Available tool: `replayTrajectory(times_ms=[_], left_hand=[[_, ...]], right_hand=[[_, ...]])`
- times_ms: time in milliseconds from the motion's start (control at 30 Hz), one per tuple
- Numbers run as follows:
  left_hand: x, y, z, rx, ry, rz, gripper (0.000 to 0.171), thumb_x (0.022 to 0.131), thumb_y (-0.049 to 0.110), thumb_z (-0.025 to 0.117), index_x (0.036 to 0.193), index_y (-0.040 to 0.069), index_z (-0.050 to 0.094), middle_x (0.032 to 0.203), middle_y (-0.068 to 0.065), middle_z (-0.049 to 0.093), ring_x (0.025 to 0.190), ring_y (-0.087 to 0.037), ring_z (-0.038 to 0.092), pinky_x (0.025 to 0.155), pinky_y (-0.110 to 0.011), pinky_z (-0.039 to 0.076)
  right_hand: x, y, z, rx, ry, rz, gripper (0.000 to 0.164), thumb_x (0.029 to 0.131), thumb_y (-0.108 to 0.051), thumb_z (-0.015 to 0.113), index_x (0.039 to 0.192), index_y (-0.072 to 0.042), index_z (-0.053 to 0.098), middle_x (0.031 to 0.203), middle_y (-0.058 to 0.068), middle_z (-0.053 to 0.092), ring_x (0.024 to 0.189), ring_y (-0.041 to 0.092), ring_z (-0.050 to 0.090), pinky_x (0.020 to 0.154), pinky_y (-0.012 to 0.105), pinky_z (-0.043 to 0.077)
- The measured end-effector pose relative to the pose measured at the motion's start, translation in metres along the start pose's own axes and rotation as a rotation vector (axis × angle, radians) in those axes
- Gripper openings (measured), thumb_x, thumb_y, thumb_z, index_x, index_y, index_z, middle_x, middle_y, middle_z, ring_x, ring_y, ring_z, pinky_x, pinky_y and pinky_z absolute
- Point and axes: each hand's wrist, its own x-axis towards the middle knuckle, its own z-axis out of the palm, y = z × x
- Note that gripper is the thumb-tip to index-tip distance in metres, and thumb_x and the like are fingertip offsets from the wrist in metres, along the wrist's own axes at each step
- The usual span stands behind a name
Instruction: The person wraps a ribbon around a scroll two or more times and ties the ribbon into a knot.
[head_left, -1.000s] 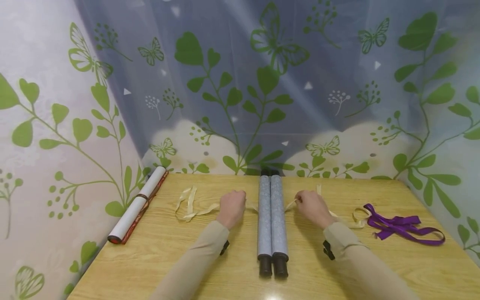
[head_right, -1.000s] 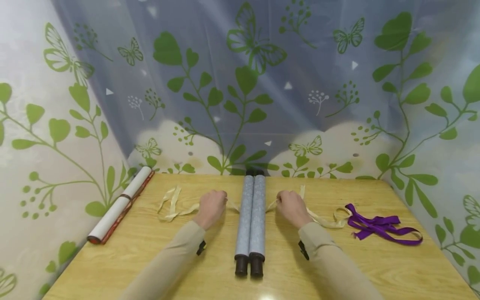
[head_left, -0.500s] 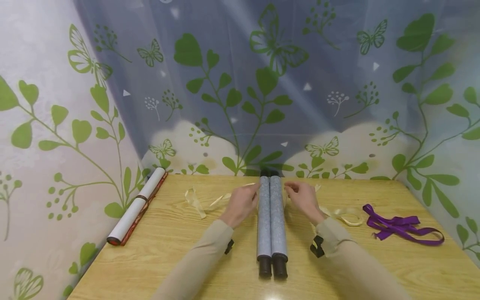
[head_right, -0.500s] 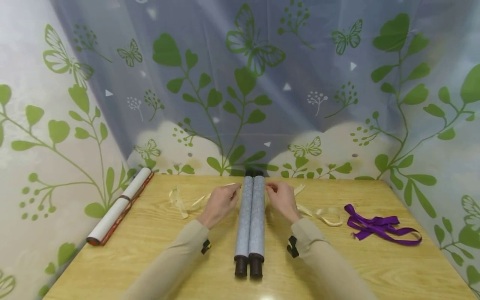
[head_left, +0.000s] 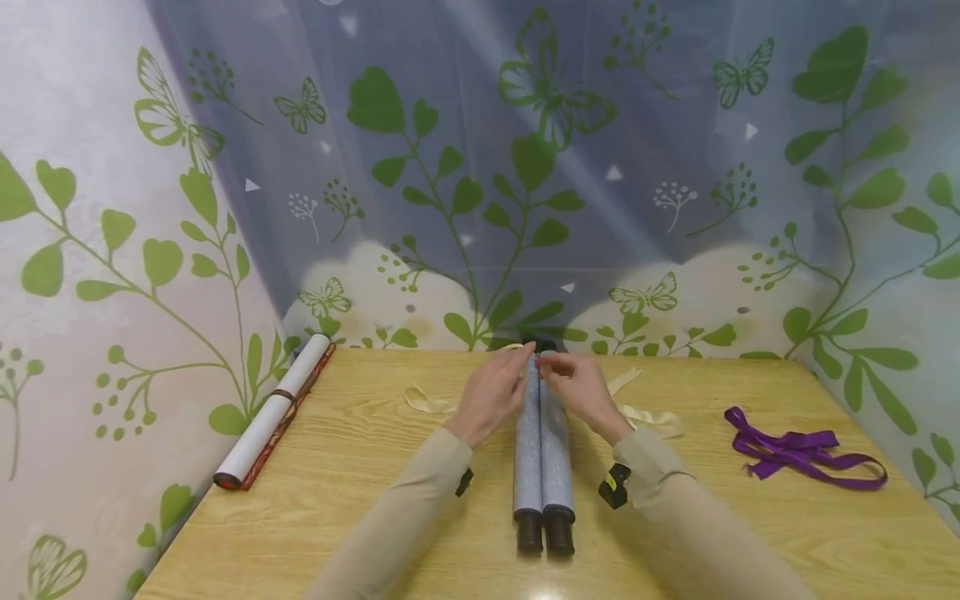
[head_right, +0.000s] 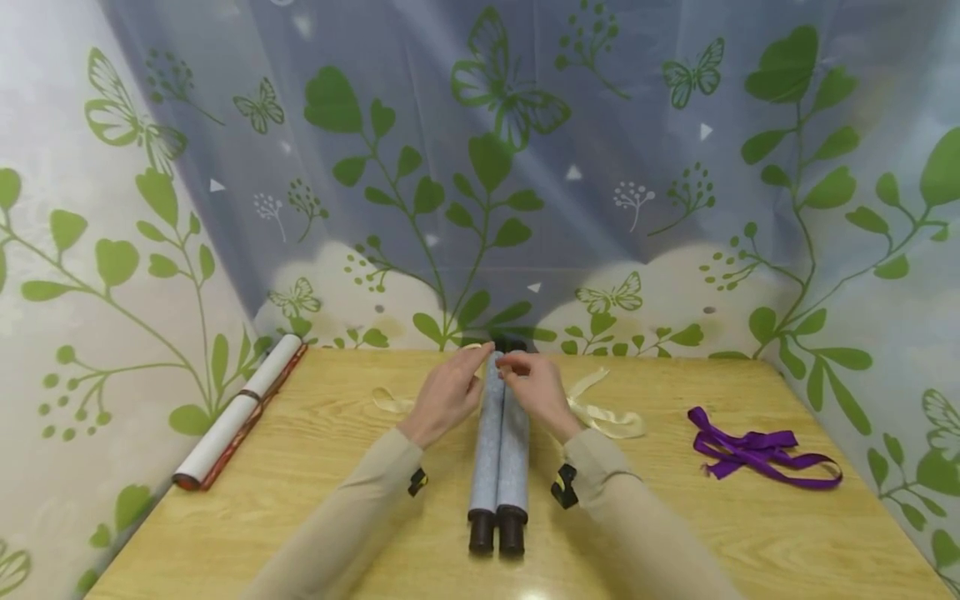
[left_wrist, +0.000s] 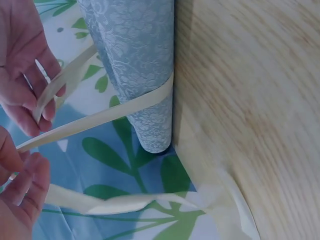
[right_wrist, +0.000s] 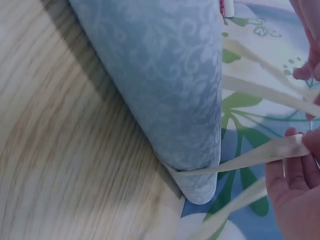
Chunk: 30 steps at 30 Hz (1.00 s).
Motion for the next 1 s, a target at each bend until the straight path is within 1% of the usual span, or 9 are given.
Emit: replayTrajectory(times_ms=[133,333,433,567,667,733,900,967,1000], left_hand=[[0.005,0.001,-0.001,0.018,0.01,0.027,0.053,0.085,-0.004,0.061,0.137,0.003,0.053,0.122,-0.008,0.069,0.104,-0.023,0.062,0.086,-0.033,0.052],[0.007,0.003,0.0,-0.002,0.016,0.048,0.054,0.084,-0.006,0.06,0.137,0.002,0.054,0.117,-0.007,0.071,0.095,-0.023,0.059,0.08,-0.031,0.05],[0.006,0.002,0.002,-0.087,-0.011,-0.032,0.051,0.089,-0.004,0.057,0.139,0.004,0.053,0.11,-0.007,0.072,0.091,-0.021,0.057,0.073,-0.029,0.049],[0.005,0.001,0.003,-0.23,-0.047,-0.188,0.048,0.091,-0.002,0.055,0.138,0.007,0.055,0.099,-0.008,0.071,0.086,-0.02,0.055,0.067,-0.03,0.046],[0.005,0.001,0.006,-0.297,-0.051,-0.202,0.04,0.092,-0.001,0.057,0.13,0.009,0.062,0.099,-0.007,0.071,0.088,-0.021,0.06,0.074,-0.033,0.05],[0.005,0.0,0.009,-0.333,-0.047,-0.196,0.037,0.092,-0.002,0.059,0.127,0.01,0.064,0.104,-0.006,0.071,0.092,-0.019,0.063,0.079,-0.032,0.051],[0.004,0.001,0.013,-0.45,-0.04,-0.249,0.042,0.091,-0.003,0.06,0.131,0.009,0.06,0.107,-0.008,0.07,0.082,-0.016,0.059,0.058,-0.022,0.044],[0.003,0.001,0.014,-0.487,-0.038,-0.28,0.044,0.092,-0.003,0.06,0.134,0.009,0.058,0.107,-0.01,0.07,0.073,-0.017,0.058,0.051,-0.021,0.042],[0.003,0.002,0.015,-0.495,-0.032,-0.294,0.043,0.092,-0.003,0.06,0.134,0.008,0.058,0.106,-0.01,0.071,0.073,-0.018,0.059,0.054,-0.022,0.043]], right_hand=[[-0.001,-0.006,0.005,-0.024,-0.045,-0.035,0.03,0.096,-0.009,0.058,0.124,-0.002,0.066,0.119,0.016,0.069,0.106,0.032,0.066,0.088,0.046,0.054],[0.001,-0.014,0.009,-0.069,-0.074,-0.087,0.03,0.097,-0.02,0.062,0.123,-0.006,0.067,0.108,0.013,0.071,0.099,0.029,0.065,0.082,0.044,0.054],[0.004,-0.015,0.01,-0.001,-0.076,-0.038,0.027,0.101,-0.027,0.055,0.112,-0.007,0.069,0.1,0.015,0.071,0.087,0.03,0.065,0.073,0.038,0.053],[0.004,-0.015,0.008,0.133,-0.105,0.047,0.033,0.104,-0.03,0.048,0.104,-0.002,0.067,0.094,0.022,0.066,0.085,0.042,0.06,0.074,0.046,0.053],[0.004,-0.013,0.008,0.201,-0.124,0.058,0.034,0.105,-0.027,0.046,0.103,0.001,0.064,0.093,0.02,0.063,0.089,0.045,0.058,0.08,0.054,0.052],[0.005,-0.013,0.008,0.224,-0.137,0.059,0.033,0.106,-0.026,0.044,0.103,0.002,0.062,0.093,0.016,0.062,0.086,0.039,0.058,0.079,0.053,0.052],[0.004,-0.014,0.008,0.284,-0.179,0.069,0.031,0.106,-0.023,0.042,0.105,0.003,0.058,0.091,0.011,0.06,0.079,0.02,0.057,0.076,0.048,0.052],[0.004,-0.015,0.008,0.303,-0.186,0.077,0.03,0.107,-0.022,0.041,0.105,0.003,0.057,0.09,0.01,0.059,0.079,0.02,0.057,0.076,0.049,0.052],[0.003,-0.015,0.008,0.308,-0.186,0.082,0.029,0.106,-0.022,0.041,0.105,0.003,0.057,0.09,0.01,0.059,0.08,0.022,0.057,0.076,0.049,0.052]])
